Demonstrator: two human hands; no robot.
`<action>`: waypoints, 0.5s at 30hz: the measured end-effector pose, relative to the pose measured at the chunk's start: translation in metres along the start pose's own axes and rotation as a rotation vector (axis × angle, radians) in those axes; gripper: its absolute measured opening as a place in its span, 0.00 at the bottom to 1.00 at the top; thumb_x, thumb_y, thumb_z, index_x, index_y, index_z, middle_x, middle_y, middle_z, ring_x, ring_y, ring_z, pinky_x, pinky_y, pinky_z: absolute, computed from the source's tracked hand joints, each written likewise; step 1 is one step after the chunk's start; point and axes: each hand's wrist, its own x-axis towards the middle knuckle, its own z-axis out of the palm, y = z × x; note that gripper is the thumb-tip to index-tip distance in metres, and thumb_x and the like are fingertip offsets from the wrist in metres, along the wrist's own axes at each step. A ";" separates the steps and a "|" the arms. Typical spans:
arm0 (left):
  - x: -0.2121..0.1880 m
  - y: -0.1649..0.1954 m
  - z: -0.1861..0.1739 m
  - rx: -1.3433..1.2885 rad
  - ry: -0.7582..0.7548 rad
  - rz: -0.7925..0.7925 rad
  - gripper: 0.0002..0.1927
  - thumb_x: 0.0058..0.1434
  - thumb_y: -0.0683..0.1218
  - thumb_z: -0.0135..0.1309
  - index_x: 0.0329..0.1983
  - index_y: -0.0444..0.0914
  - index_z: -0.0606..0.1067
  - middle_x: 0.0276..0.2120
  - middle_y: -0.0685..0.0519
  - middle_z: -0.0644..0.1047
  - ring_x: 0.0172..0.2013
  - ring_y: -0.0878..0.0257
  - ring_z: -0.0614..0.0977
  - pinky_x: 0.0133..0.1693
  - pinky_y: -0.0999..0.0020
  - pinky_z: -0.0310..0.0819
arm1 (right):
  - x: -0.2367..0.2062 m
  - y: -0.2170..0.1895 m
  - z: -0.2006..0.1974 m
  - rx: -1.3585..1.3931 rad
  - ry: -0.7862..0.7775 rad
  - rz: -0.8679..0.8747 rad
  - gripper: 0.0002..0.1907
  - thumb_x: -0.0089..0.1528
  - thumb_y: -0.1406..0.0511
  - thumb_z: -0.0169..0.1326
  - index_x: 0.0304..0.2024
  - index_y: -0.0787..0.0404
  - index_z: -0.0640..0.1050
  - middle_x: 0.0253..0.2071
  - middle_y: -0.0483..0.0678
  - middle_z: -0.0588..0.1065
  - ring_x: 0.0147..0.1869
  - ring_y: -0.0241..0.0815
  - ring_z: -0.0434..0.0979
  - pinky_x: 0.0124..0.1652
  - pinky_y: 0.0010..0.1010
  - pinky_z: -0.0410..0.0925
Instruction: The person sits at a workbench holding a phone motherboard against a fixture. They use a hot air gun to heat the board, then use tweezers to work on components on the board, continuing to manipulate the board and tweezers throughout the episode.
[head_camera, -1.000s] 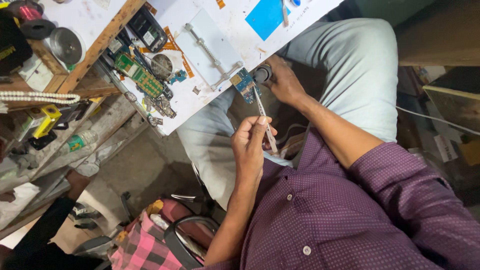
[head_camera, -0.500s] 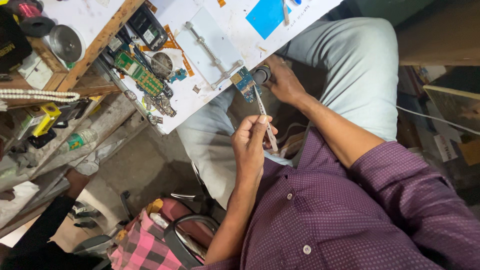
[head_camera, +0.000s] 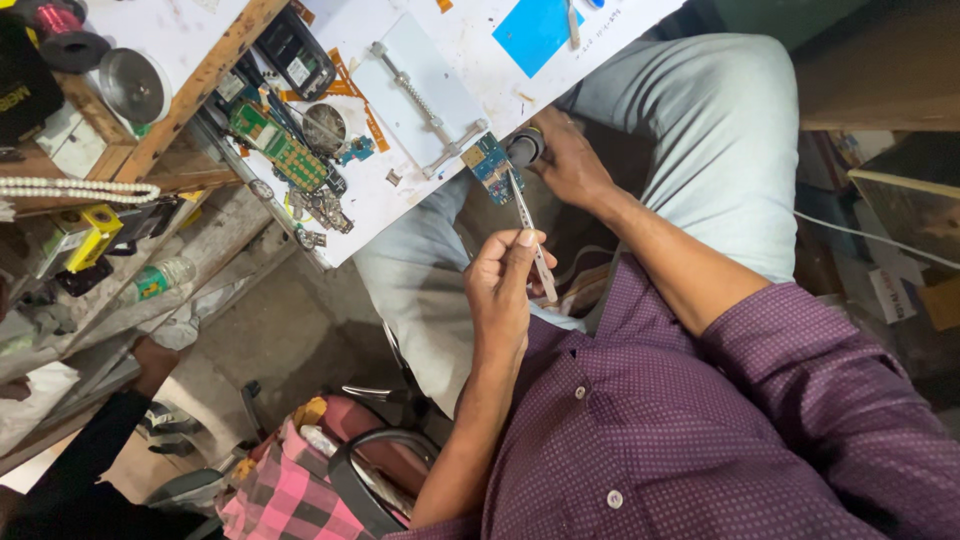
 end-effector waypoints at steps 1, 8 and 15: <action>0.000 0.000 0.000 0.001 -0.001 0.001 0.11 0.70 0.48 0.54 0.42 0.34 0.78 0.27 0.54 0.79 0.23 0.73 0.75 0.26 0.78 0.66 | 0.000 0.001 -0.001 -0.013 -0.008 -0.002 0.37 0.57 0.73 0.62 0.68 0.59 0.66 0.69 0.59 0.67 0.74 0.63 0.63 0.69 0.46 0.59; 0.001 0.000 0.000 0.008 -0.006 0.004 0.12 0.71 0.48 0.54 0.42 0.34 0.78 0.27 0.54 0.79 0.23 0.73 0.75 0.26 0.78 0.66 | 0.000 -0.001 -0.002 -0.010 -0.006 0.012 0.38 0.58 0.72 0.64 0.69 0.60 0.65 0.70 0.59 0.66 0.74 0.63 0.63 0.69 0.46 0.58; 0.001 0.001 0.002 0.020 -0.003 0.010 0.12 0.71 0.49 0.54 0.43 0.34 0.78 0.27 0.54 0.79 0.24 0.73 0.74 0.27 0.78 0.66 | 0.002 -0.004 -0.006 -0.008 -0.023 0.014 0.38 0.58 0.73 0.63 0.70 0.60 0.65 0.68 0.58 0.67 0.73 0.62 0.63 0.69 0.46 0.58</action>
